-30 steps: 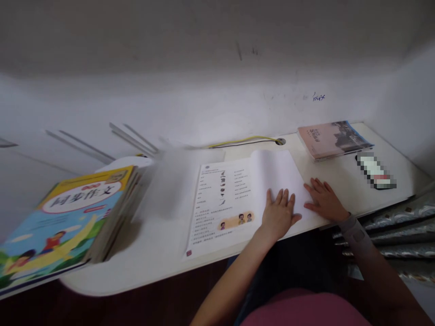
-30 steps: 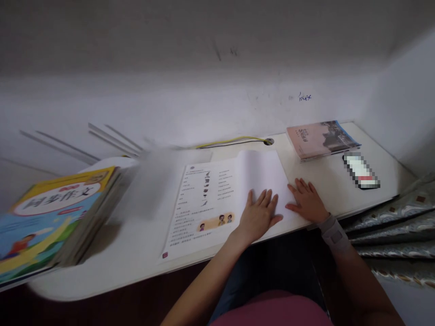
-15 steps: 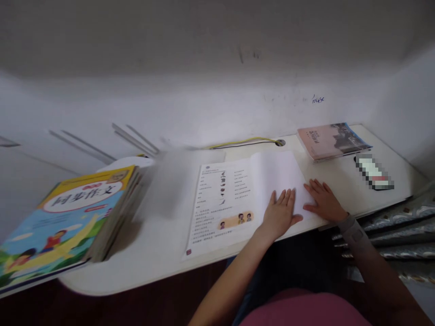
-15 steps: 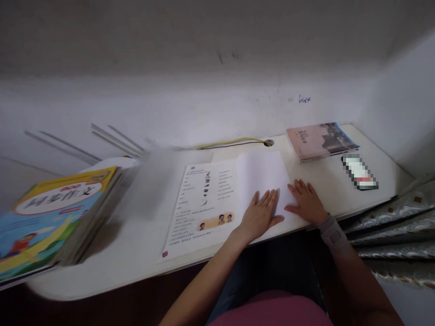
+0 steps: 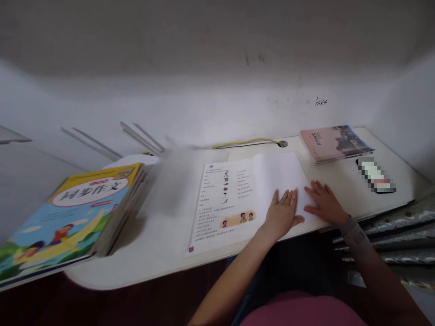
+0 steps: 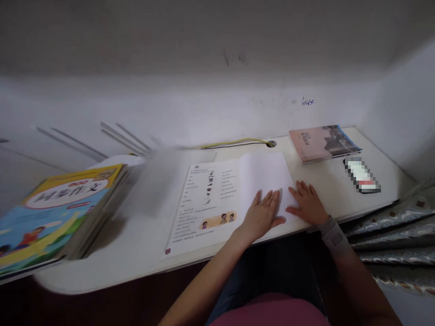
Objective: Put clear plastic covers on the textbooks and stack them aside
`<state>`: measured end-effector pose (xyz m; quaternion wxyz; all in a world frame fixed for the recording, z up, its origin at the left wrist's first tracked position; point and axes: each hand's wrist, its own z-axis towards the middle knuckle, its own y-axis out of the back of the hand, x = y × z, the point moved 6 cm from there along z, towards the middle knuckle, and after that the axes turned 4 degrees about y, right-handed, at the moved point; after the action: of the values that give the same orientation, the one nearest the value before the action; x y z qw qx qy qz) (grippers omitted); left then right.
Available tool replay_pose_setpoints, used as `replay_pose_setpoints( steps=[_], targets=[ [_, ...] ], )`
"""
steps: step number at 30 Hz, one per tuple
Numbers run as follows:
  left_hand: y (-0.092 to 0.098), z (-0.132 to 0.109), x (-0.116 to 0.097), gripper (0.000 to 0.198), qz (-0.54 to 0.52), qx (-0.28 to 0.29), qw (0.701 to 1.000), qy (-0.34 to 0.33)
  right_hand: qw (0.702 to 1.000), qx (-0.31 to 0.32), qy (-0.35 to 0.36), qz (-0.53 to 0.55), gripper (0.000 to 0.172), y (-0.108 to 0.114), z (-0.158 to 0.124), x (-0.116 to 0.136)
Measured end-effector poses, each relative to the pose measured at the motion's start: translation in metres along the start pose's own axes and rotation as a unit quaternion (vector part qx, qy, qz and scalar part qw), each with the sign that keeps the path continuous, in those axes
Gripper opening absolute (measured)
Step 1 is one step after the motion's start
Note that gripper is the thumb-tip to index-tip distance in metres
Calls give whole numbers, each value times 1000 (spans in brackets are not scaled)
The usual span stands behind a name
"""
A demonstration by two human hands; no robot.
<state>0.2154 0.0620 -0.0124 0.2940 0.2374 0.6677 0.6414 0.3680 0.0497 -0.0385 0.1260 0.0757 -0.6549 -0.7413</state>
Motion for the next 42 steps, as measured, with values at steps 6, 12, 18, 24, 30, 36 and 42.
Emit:
replay_pose_setpoints(
  steps=[6,12,18,24,30,36,42],
  targets=[
    [1,-7,8,74,3,9,1000,14,1000,2,7,3,60,2,-1,1],
    [-7,-3,6,77,-10,15,1000,6,1000,3,16,1,61,0,-1,1],
    [-8,-4,6,82,-28,11,999,10,1000,2,19,4,62,-1,-1,0],
    [-7,0,4,91,-28,19,999,12,1000,11,19,15,63,-2,-1,-1],
    [-4,2,3,88,-38,22,999,7,1000,5,13,25,64,-5,-1,-5],
    [-6,5,-2,87,-36,21,999,2,1000,-8,9,19,62,-6,0,-6],
    [11,-19,53,78,-35,-51,994,93,1000,-14,13,5,58,-7,-4,-11]
  ],
)
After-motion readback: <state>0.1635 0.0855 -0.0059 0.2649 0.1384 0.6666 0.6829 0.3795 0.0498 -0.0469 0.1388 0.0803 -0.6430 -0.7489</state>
